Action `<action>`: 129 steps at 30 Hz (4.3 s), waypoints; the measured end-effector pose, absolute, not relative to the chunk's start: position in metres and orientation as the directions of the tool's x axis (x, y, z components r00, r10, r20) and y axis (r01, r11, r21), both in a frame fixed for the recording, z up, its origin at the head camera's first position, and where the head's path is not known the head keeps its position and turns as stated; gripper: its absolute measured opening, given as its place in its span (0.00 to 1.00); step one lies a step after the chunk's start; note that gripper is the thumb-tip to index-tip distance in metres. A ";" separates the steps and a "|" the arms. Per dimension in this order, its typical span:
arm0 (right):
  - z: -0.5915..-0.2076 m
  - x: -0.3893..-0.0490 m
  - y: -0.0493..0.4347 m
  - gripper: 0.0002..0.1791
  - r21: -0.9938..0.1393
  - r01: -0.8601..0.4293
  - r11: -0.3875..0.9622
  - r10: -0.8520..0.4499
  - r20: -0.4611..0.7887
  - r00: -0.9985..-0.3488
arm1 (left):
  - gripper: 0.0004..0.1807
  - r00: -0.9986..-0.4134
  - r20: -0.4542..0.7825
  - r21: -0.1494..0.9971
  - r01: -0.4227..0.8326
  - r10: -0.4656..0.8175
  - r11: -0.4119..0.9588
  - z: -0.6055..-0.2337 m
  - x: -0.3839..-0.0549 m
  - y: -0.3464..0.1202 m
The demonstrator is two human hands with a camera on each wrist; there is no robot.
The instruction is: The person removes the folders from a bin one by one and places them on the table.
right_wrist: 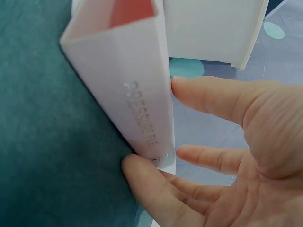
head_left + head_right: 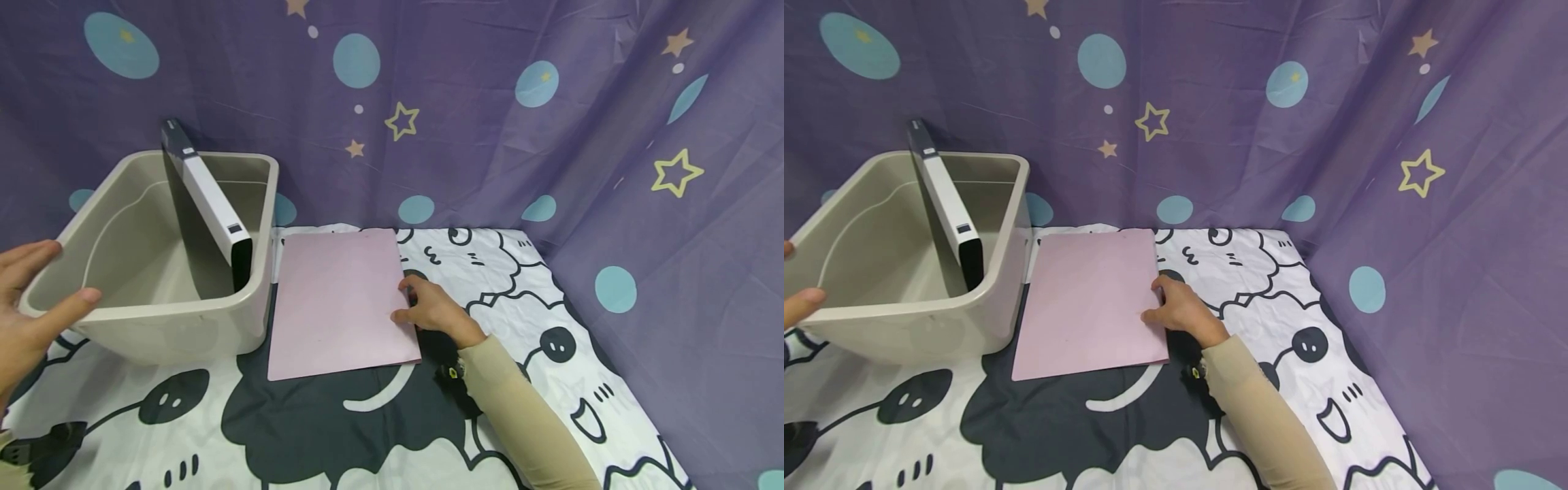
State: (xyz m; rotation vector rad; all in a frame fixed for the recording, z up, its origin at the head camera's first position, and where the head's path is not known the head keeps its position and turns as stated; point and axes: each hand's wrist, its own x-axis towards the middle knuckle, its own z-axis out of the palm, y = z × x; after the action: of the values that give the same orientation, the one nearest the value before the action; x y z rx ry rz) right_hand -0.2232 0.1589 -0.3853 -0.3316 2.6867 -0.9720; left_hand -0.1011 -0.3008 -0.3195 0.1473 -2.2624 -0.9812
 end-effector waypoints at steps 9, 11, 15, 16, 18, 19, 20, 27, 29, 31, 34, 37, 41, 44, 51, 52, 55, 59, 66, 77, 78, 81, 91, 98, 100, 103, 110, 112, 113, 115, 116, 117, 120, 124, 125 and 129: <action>-0.386 -0.223 0.159 0.30 -0.646 -0.124 0.754 -0.299 -0.168 -0.939 | 0.37 -0.768 0.542 0.694 0.181 -0.341 0.697 -0.321 -0.103 -0.303; -0.386 -0.223 0.159 0.30 -0.643 -0.127 0.755 -0.299 -0.166 -0.940 | 0.37 -0.763 0.550 0.694 0.191 -0.339 0.695 -0.322 -0.104 -0.304; -0.386 -0.224 0.159 0.30 -0.641 -0.130 0.757 -0.300 -0.163 -0.940 | 0.37 -0.762 0.554 0.697 0.205 -0.335 0.688 -0.325 -0.105 -0.306; -0.387 -0.224 0.159 0.30 -0.641 -0.130 0.757 -0.300 -0.163 -0.940 | 0.37 -0.764 0.553 0.698 0.206 -0.333 0.686 -0.325 -0.106 -0.306; -0.387 -0.224 0.159 0.30 -0.643 -0.127 0.755 -0.300 -0.166 -0.940 | 0.37 -0.769 0.546 0.698 0.200 -0.331 0.688 -0.326 -0.106 -0.307; -0.387 -0.224 0.159 0.30 -0.643 -0.127 0.755 -0.299 -0.166 -0.940 | 0.37 -0.773 0.542 0.698 0.195 -0.331 0.689 -0.326 -0.106 -0.307; -0.387 -0.224 0.159 0.30 -0.645 -0.125 0.754 -0.299 -0.167 -0.939 | 0.37 -0.776 0.538 0.698 0.189 -0.330 0.691 -0.326 -0.106 -0.307; -0.387 -0.224 0.159 0.30 -0.627 -0.140 0.767 -0.300 -0.157 -0.941 | 0.37 -0.792 0.508 0.692 0.142 -0.338 0.708 -0.324 -0.104 -0.306; -0.387 -0.224 0.159 0.30 -0.619 -0.144 0.772 -0.297 -0.150 -0.943 | 0.38 -0.793 0.509 0.687 0.142 -0.334 0.712 -0.325 -0.104 -0.308; -0.386 -0.224 0.158 0.29 -0.605 -0.156 0.781 -0.295 -0.137 -0.946 | 0.38 -0.792 0.513 0.685 0.147 -0.330 0.713 -0.326 -0.105 -0.310; -0.386 -0.223 0.159 0.27 -0.589 -0.173 0.789 -0.291 -0.111 -0.950 | 0.38 -0.785 0.527 0.681 0.163 -0.324 0.714 -0.330 -0.107 -0.313; -0.385 -0.223 0.159 0.25 -0.587 -0.189 0.787 -0.290 -0.082 -0.954 | 0.38 -0.782 0.532 0.682 0.168 -0.325 0.712 -0.330 -0.107 -0.313; -0.385 -0.224 0.161 0.23 -0.593 -0.209 0.778 -0.293 -0.048 -0.955 | 0.38 -0.783 0.530 0.686 0.170 -0.326 0.707 -0.325 -0.105 -0.308; -0.386 -0.225 0.162 0.23 -0.597 -0.227 0.769 -0.298 -0.021 -0.954 | 0.37 -0.779 0.535 0.687 0.177 -0.325 0.705 -0.324 -0.105 -0.307; -0.384 -0.225 0.161 0.24 -0.612 -0.269 0.744 -0.297 0.058 -0.953 | 0.38 -0.780 0.533 0.702 0.192 -0.327 0.686 -0.326 -0.106 -0.309; -0.384 -0.226 0.161 0.24 -0.617 -0.275 0.737 -0.296 0.071 -0.953 | 0.38 -0.780 0.533 0.705 0.196 -0.327 0.682 -0.326 -0.106 -0.309; -0.383 -0.225 0.160 0.23 -0.626 -0.299 0.720 -0.297 0.112 -0.948 | 0.38 -0.775 0.540 0.704 0.202 -0.328 0.681 -0.326 -0.107 -0.309; -0.383 -0.224 0.159 0.22 -0.638 -0.338 0.692 -0.308 0.162 -0.937 | 0.37 -0.767 0.548 0.699 0.200 -0.334 0.687 -0.325 -0.107 -0.308; -0.381 -0.220 0.154 0.21 -0.651 -0.387 0.653 -0.343 0.202 -0.917 | 0.37 -0.765 0.551 0.683 0.184 -0.334 0.706 -0.325 -0.106 -0.307; -0.378 -0.215 0.149 0.17 -0.630 -0.483 0.608 -0.375 0.309 -0.874 | 0.36 -0.762 0.557 0.680 0.192 -0.329 0.707 -0.326 -0.107 -0.309; -0.378 -0.215 0.148 0.17 -0.627 -0.491 0.605 -0.375 0.320 -0.870 | 0.36 -0.763 0.555 0.682 0.191 -0.330 0.706 -0.326 -0.107 -0.309; -0.379 -0.216 0.148 0.14 -0.619 -0.515 0.594 -0.376 0.353 -0.857 | 0.37 -0.767 0.548 0.685 0.183 -0.333 0.706 -0.326 -0.107 -0.309; -0.380 -0.216 0.147 0.14 -0.603 -0.570 0.557 -0.389 0.417 -0.821 | 0.37 -0.774 0.544 0.671 0.170 -0.324 0.722 -0.324 -0.105 -0.308; -0.380 -0.215 0.146 0.13 -0.598 -0.584 0.549 -0.388 0.436 -0.812 | 0.37 -0.773 0.544 0.671 0.166 -0.328 0.723 -0.323 -0.105 -0.308; -0.380 -0.214 0.146 0.13 -0.600 -0.588 0.542 -0.389 0.441 -0.809 | 0.37 -0.771 0.545 0.677 0.171 -0.330 0.716 -0.323 -0.106 -0.308; -0.379 -0.214 0.145 0.13 -0.603 -0.592 0.534 -0.391 0.445 -0.806 | 0.37 -0.767 0.549 0.681 0.181 -0.331 0.709 -0.324 -0.106 -0.308; -0.378 -0.213 0.144 0.11 -0.608 -0.605 0.514 -0.401 0.453 -0.796 | 0.37 -0.766 0.551 0.686 0.190 -0.331 0.702 -0.325 -0.106 -0.308; -0.378 -0.213 0.144 0.11 -0.608 -0.610 0.508 -0.404 0.456 -0.793 | 0.37 -0.765 0.550 0.691 0.191 -0.336 0.697 -0.325 -0.106 -0.308; -0.378 -0.213 0.143 0.11 -0.607 -0.613 0.507 -0.406 0.459 -0.790 | 0.37 -0.765 0.549 0.694 0.193 -0.337 0.694 -0.325 -0.106 -0.308; -0.377 -0.212 0.143 0.10 -0.604 -0.618 0.503 -0.409 0.464 -0.786 | 0.37 -0.766 0.548 0.700 0.199 -0.337 0.686 -0.325 -0.105 -0.308; -0.377 -0.212 0.143 0.10 -0.602 -0.621 0.502 -0.411 0.466 -0.783 | 0.37 -0.766 0.547 0.702 0.201 -0.336 0.683 -0.324 -0.105 -0.307; -0.377 -0.211 0.142 0.10 -0.600 -0.624 0.501 -0.413 0.467 -0.781 | 0.37 -0.769 0.543 0.703 0.197 -0.336 0.684 -0.324 -0.105 -0.307; -0.376 -0.210 0.142 0.09 -0.595 -0.633 0.494 -0.419 0.475 -0.774 | 0.37 -0.775 0.536 0.706 0.194 -0.334 0.681 -0.324 -0.104 -0.307; -0.374 -0.209 0.141 0.10 -0.588 -0.647 0.485 -0.430 0.484 -0.762 | 0.37 -0.778 0.531 0.709 0.190 -0.337 0.679 -0.325 -0.104 -0.308; -0.374 -0.209 0.141 0.10 -0.587 -0.650 0.483 -0.433 0.485 -0.760 | 0.37 -0.780 0.525 0.712 0.185 -0.339 0.677 -0.325 -0.104 -0.308; -0.372 -0.208 0.140 0.10 -0.581 -0.657 0.480 -0.434 0.494 -0.754 | 0.37 -0.783 0.521 0.700 0.163 -0.341 0.695 -0.326 -0.105 -0.309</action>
State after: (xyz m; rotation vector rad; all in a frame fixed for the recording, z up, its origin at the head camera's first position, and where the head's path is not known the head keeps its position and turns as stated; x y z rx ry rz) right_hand -0.2078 0.1403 -0.3718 -1.1113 2.9355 -1.3694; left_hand -0.1047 -0.3085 -0.3255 0.1358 -2.2570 -1.0147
